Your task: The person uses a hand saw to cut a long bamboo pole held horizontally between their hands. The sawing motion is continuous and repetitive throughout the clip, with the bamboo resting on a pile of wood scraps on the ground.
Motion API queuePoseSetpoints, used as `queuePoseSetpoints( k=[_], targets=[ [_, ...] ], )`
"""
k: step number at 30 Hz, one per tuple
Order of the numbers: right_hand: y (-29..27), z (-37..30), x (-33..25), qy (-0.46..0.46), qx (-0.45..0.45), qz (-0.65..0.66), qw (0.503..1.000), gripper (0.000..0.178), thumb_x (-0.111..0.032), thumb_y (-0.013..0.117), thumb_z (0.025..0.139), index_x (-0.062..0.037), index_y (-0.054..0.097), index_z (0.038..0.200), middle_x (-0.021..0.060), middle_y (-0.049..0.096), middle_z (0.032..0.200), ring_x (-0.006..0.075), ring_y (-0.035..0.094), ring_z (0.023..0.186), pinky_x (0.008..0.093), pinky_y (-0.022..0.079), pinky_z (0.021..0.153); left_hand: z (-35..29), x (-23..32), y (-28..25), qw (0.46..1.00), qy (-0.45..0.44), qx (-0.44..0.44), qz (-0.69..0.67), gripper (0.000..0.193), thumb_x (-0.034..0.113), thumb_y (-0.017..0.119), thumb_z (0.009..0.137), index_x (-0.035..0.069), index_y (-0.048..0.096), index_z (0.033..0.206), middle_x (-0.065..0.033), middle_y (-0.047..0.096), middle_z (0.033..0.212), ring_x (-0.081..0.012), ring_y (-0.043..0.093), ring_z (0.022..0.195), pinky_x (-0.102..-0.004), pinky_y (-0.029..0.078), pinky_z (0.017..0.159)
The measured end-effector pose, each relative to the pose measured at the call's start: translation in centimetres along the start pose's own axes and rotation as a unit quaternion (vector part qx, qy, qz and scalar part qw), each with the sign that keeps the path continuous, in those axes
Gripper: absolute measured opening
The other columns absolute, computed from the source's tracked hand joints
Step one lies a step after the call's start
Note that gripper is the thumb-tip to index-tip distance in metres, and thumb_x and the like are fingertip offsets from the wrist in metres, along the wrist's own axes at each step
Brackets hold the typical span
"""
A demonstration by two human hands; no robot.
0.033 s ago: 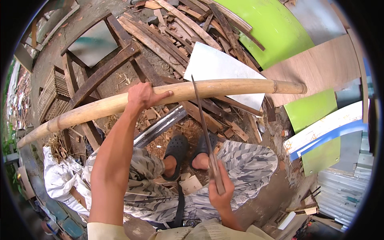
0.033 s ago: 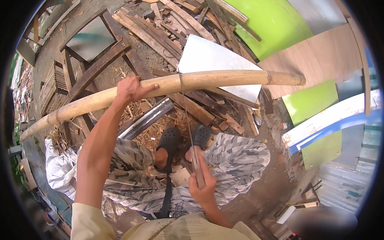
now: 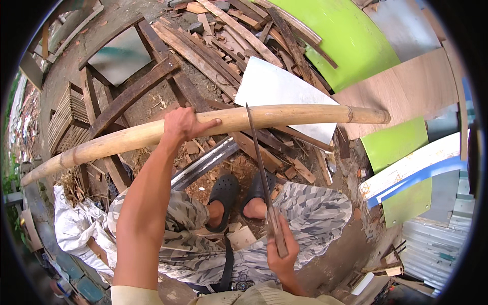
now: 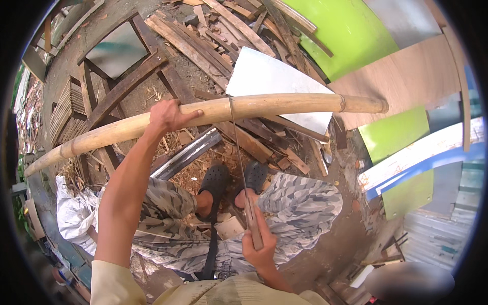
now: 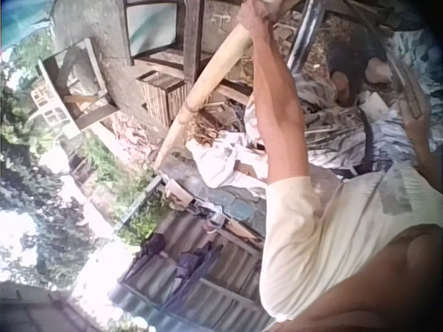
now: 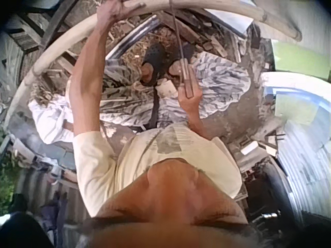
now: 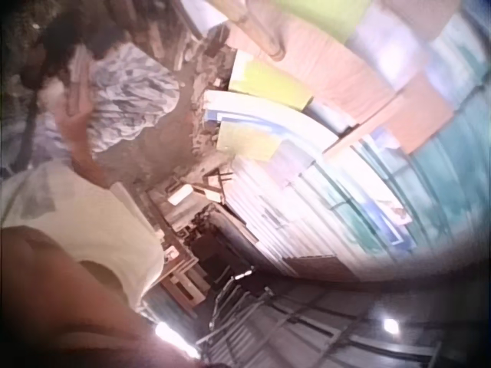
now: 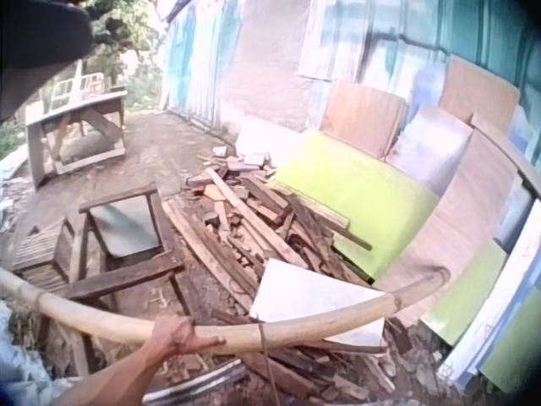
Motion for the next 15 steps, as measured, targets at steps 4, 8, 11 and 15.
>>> queuePoseSetpoints(
  k=[4,8,11,15],
  targets=[
    [3.5,8.6,2.8,0.060,0.020,0.037,0.997,0.061,0.002,0.054,0.084,0.0085,0.054,0.145,0.0259,0.073,0.119,0.0255,0.074,0.096,0.0340,0.056,0.085,0.7,0.9,-0.7,0.999,0.025,0.028,-0.001,0.111,0.103,0.049,0.069,-0.004,0.075,0.084,-0.0202,0.074,0.078,-0.0311,0.075,0.074,-0.0435,0.057,0.065],
    [9.1,20.3,6.1,0.062,0.046,0.085,0.993,0.058,-0.005,0.058,0.086,0.0023,0.059,0.144,0.0271,0.074,0.107,0.0282,0.073,0.092,0.0370,0.055,0.084,1.6,0.6,-0.9,1.000,0.019,0.022,-0.003,0.108,0.101,0.050,0.070,-0.004,0.075,0.081,-0.0202,0.073,0.075,-0.0316,0.074,0.072,-0.0447,0.057,0.065],
    [6.7,14.1,2.9,0.008,0.056,0.056,0.997,0.058,-0.003,0.057,0.087,0.0049,0.057,0.145,0.0284,0.073,0.120,0.0296,0.075,0.100,0.0375,0.056,0.089,1.2,-0.7,-1.0,1.000,0.002,0.030,-0.006,0.109,0.100,0.051,0.071,-0.006,0.077,0.084,-0.0211,0.073,0.076,-0.0316,0.075,0.072,-0.0454,0.057,0.065],
    [1.5,-0.2,2.6,0.020,0.024,0.030,0.999,0.064,0.007,0.057,0.081,0.0106,0.053,0.146,0.0248,0.072,0.126,0.0284,0.076,0.107,0.0324,0.057,0.089,1.9,-0.4,-1.3,0.999,0.010,0.043,0.001,0.109,0.099,0.051,0.072,-0.005,0.077,0.087,-0.0217,0.074,0.076,-0.0324,0.075,0.073,-0.0449,0.058,0.066]
  ],
)
Point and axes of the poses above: each hand's wrist, its own z-axis towards the middle knuckle, its own y-axis out of the palm, x = y × z, the point moved 9 cm from there along z, towards the middle knuckle
